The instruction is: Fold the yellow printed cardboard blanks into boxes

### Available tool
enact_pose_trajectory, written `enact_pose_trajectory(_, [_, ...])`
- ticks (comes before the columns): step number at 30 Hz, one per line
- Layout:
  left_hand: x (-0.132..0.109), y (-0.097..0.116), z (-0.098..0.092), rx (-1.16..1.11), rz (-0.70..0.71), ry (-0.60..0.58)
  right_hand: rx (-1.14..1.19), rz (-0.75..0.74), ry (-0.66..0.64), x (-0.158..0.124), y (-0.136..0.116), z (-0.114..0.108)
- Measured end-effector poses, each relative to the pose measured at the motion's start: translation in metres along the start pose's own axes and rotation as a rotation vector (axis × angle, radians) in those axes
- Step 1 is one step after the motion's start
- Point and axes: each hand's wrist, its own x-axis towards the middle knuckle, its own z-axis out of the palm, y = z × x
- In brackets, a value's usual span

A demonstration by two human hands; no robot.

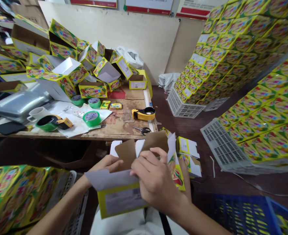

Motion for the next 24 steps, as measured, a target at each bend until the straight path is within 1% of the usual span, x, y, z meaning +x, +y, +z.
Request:
enact_pose_trajectory(1, [-0.001, 0.002, 0.002, -0.006, -0.013, 0.055, -0.024, 0.027, -0.034, -0.002, 0.001, 0.0])
enact_pose_trajectory(2, [-0.002, 0.002, 0.006, -0.023, -0.024, 0.166, -0.054, 0.067, -0.084, -0.005, 0.003, 0.003])
enact_pose_trajectory(5, [-0.009, -0.007, 0.025, -0.039, -0.062, 0.657, -0.156, 0.205, -0.331, -0.012, 0.015, 0.024])
enact_pose_trajectory(6, [-0.01, -0.012, 0.033, -0.009, -0.048, 0.766, -0.184, 0.24, -0.41, -0.014, 0.019, 0.034])
enact_pose_trajectory(7, [-0.011, -0.017, 0.041, 0.041, -0.004, 0.808, -0.209, 0.267, -0.457, -0.016, 0.024, 0.045])
enact_pose_trajectory(8, [-0.011, -0.022, 0.048, 0.109, 0.071, 0.773, -0.23, 0.286, -0.481, -0.018, 0.027, 0.054])
enact_pose_trajectory(10, [-0.009, -0.03, 0.056, 0.242, 0.271, 0.626, -0.265, 0.304, -0.473, -0.02, 0.032, 0.066])
enact_pose_trajectory(11, [-0.007, -0.032, 0.056, 0.302, 0.351, 0.559, -0.275, 0.306, -0.455, -0.021, 0.034, 0.069])
enact_pose_trajectory(12, [-0.004, -0.034, 0.055, 0.351, 0.396, 0.509, -0.278, 0.308, -0.426, -0.022, 0.036, 0.068])
enact_pose_trajectory(13, [-0.002, -0.035, 0.053, 0.385, 0.409, 0.474, -0.275, 0.312, -0.383, -0.023, 0.04, 0.065])
enact_pose_trajectory(15, [0.001, -0.038, 0.046, 0.424, 0.388, 0.448, -0.268, 0.319, -0.241, -0.028, 0.05, 0.052])
enact_pose_trajectory(17, [0.003, -0.041, 0.042, 0.445, 0.377, 0.451, -0.304, 0.375, -0.022, -0.036, 0.062, 0.035])
enact_pose_trajectory(19, [0.004, -0.043, 0.042, 0.508, 0.422, 0.451, -0.36, 0.482, 0.236, -0.048, 0.068, 0.022])
enact_pose_trajectory(20, [0.004, -0.043, 0.043, 0.566, 0.458, 0.43, -0.354, 0.531, 0.339, -0.056, 0.068, 0.02])
enact_pose_trajectory(21, [0.005, -0.041, 0.044, 0.637, 0.491, 0.392, -0.311, 0.56, 0.387, -0.064, 0.065, 0.02])
enact_pose_trajectory(22, [0.006, -0.039, 0.046, 0.717, 0.519, 0.337, -0.236, 0.554, 0.368, -0.072, 0.06, 0.024])
enact_pose_trajectory(23, [0.008, -0.035, 0.047, 0.795, 0.545, 0.275, -0.14, 0.512, 0.286, -0.078, 0.054, 0.03])
enact_pose_trajectory(24, [0.01, -0.031, 0.049, 0.863, 0.567, 0.214, -0.043, 0.448, 0.165, -0.083, 0.047, 0.038])
